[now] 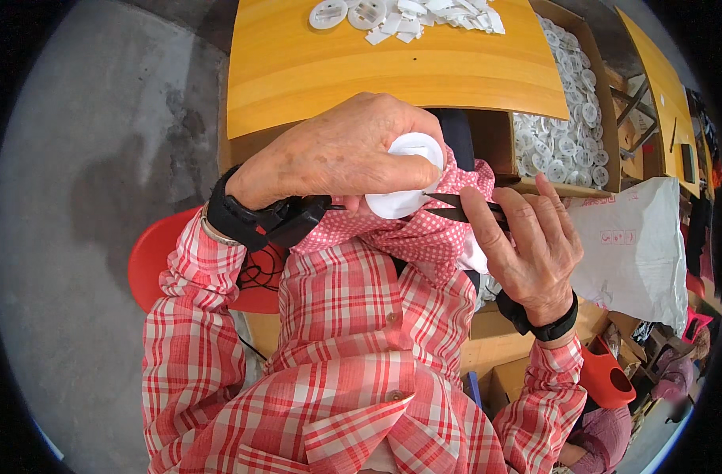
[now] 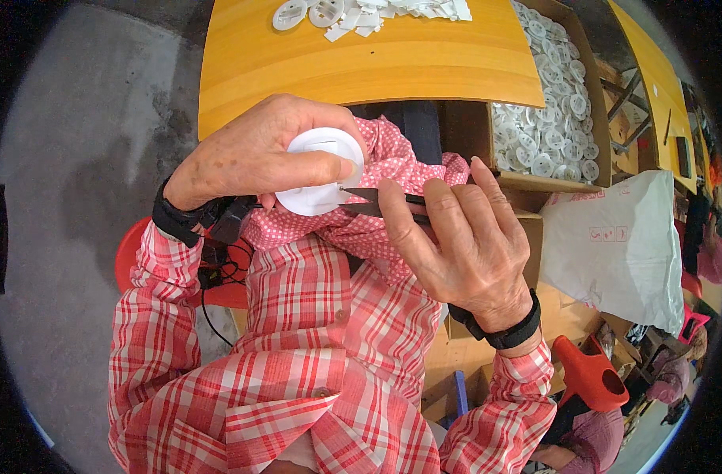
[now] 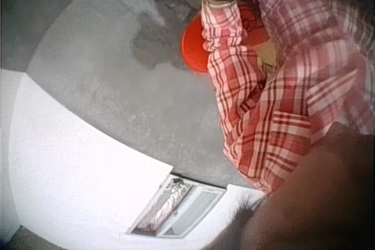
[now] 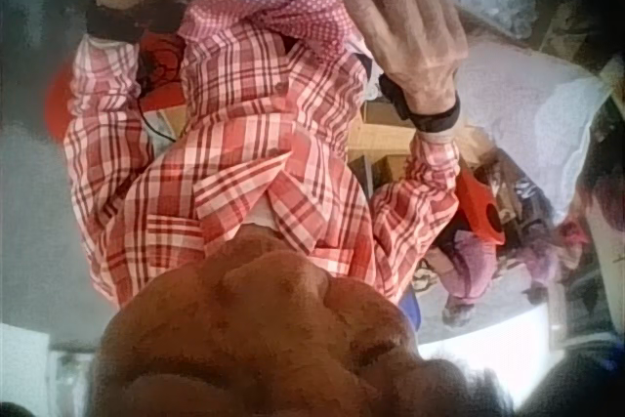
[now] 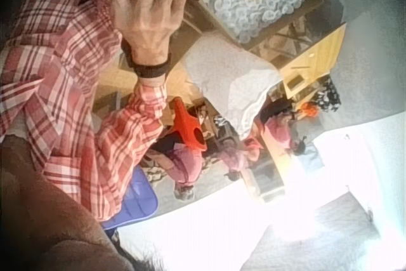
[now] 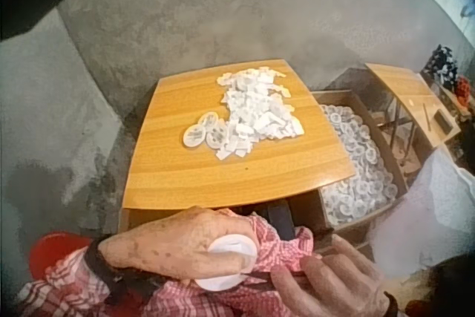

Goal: Assembling small white plastic shoe components and trimming them with pliers.

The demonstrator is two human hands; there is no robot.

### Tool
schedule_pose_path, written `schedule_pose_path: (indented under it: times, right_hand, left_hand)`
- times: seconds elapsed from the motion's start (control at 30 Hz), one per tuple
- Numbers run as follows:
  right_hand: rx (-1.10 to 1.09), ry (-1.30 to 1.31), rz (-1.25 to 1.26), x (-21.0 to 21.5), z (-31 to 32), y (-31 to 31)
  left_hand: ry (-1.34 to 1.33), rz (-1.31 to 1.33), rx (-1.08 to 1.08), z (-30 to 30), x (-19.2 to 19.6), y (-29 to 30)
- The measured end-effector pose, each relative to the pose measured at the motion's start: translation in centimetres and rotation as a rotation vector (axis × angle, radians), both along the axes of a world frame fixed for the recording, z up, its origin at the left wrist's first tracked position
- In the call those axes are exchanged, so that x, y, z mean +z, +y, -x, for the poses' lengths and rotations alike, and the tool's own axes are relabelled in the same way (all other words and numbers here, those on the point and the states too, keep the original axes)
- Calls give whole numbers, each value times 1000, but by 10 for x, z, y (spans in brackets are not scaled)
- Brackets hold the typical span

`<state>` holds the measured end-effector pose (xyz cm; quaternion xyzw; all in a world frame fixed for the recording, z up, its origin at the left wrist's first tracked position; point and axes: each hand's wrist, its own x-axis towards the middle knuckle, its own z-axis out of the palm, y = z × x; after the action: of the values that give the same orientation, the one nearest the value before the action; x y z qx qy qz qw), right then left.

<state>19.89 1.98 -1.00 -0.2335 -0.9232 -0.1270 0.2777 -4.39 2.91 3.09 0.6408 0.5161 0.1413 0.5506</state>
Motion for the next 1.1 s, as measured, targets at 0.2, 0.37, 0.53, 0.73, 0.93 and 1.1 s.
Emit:
schedule_pose_path:
  times: [0.2,0.37,0.53,0.73,0.93,1.1]
  right_hand:
    - [0,-15,-4,1,0,0]
    - [5,-3,-3,1,0,0]
    - [0,2,-12,-1,1,1]
    - [13,25,-19,3,0,0]
    - [20,21,-79,16,-1,-9]
    - [20,23,-204,21,-1,-20]
  left_hand:
    - [14,-7,3,1,1,0]
    - [6,-26,-6,0,1,0]
    - [37,29,17,-2,6,1]
    - [-7,-43,-10,1,7,0]
    - [-70,73,54,3,22,-7]
    - [-135,-34,30,9,15,-14]
